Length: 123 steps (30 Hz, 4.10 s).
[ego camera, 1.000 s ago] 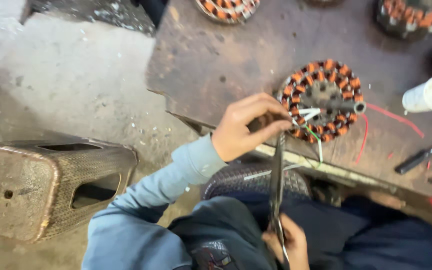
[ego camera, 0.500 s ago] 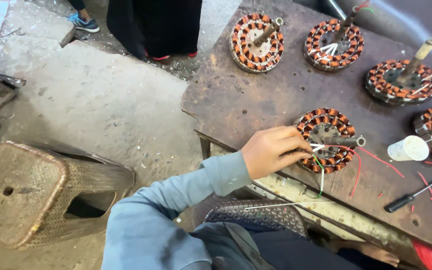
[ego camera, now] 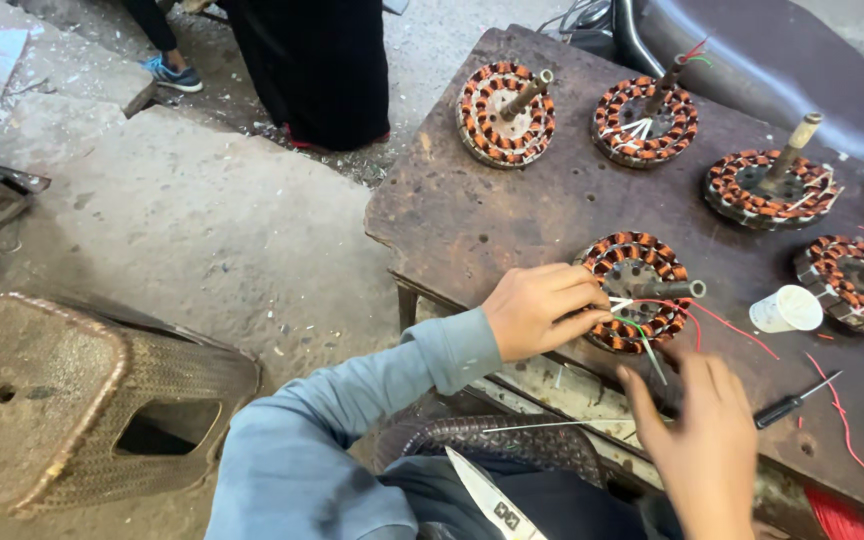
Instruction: The person is assembling an electrical stator by hand. They use shears to cut colored wires, insert them into the copper windings, and secure them with white ties. The person works on one stator at a time, with several others visible on the workbench.
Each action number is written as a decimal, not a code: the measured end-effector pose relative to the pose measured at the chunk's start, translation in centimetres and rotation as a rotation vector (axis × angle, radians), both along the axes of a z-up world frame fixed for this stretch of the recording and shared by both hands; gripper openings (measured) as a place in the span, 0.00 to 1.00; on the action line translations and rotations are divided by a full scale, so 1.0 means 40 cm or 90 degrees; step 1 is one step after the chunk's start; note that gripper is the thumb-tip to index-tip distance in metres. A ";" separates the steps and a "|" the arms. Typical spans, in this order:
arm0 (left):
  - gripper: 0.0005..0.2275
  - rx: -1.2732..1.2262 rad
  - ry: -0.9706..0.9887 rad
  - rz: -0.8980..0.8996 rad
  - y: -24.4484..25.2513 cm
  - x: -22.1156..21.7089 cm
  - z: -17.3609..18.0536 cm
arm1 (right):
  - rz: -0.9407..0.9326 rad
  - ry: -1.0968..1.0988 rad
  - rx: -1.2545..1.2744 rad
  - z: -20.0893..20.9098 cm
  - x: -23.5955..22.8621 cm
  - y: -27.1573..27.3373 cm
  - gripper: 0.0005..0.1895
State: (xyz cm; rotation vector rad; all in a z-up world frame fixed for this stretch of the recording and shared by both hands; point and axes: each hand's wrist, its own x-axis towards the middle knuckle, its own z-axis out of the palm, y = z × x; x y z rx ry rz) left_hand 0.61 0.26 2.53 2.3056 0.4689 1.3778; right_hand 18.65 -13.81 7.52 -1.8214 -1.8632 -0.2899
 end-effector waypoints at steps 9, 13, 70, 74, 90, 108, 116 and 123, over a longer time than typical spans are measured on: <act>0.06 -0.020 -0.027 -0.013 0.004 0.007 0.021 | -0.035 0.137 -0.114 0.012 0.015 0.059 0.10; 0.08 -0.036 -0.046 0.011 -0.001 0.023 0.029 | -0.020 0.214 -0.085 -0.015 0.025 0.051 0.10; 0.08 -0.079 0.154 -0.198 0.051 -0.015 0.074 | 0.042 0.182 0.067 0.003 -0.040 0.011 0.09; 0.08 -0.075 0.156 -0.190 0.050 -0.011 0.072 | 0.049 0.104 0.055 0.013 -0.040 0.010 0.09; 0.06 -0.058 0.153 -0.170 0.047 -0.007 0.062 | 0.041 0.147 0.013 -0.002 -0.042 0.028 0.06; 0.10 -0.188 0.139 -0.220 0.076 -0.021 0.063 | -0.011 0.364 -0.041 0.007 -0.044 0.012 0.09; 0.10 -0.163 0.125 -0.216 0.073 -0.024 0.058 | -0.036 0.355 -0.046 0.007 -0.054 0.011 0.04; 0.11 -0.127 0.169 -0.189 0.066 -0.019 0.084 | -0.023 0.275 0.009 0.044 -0.083 -0.004 0.11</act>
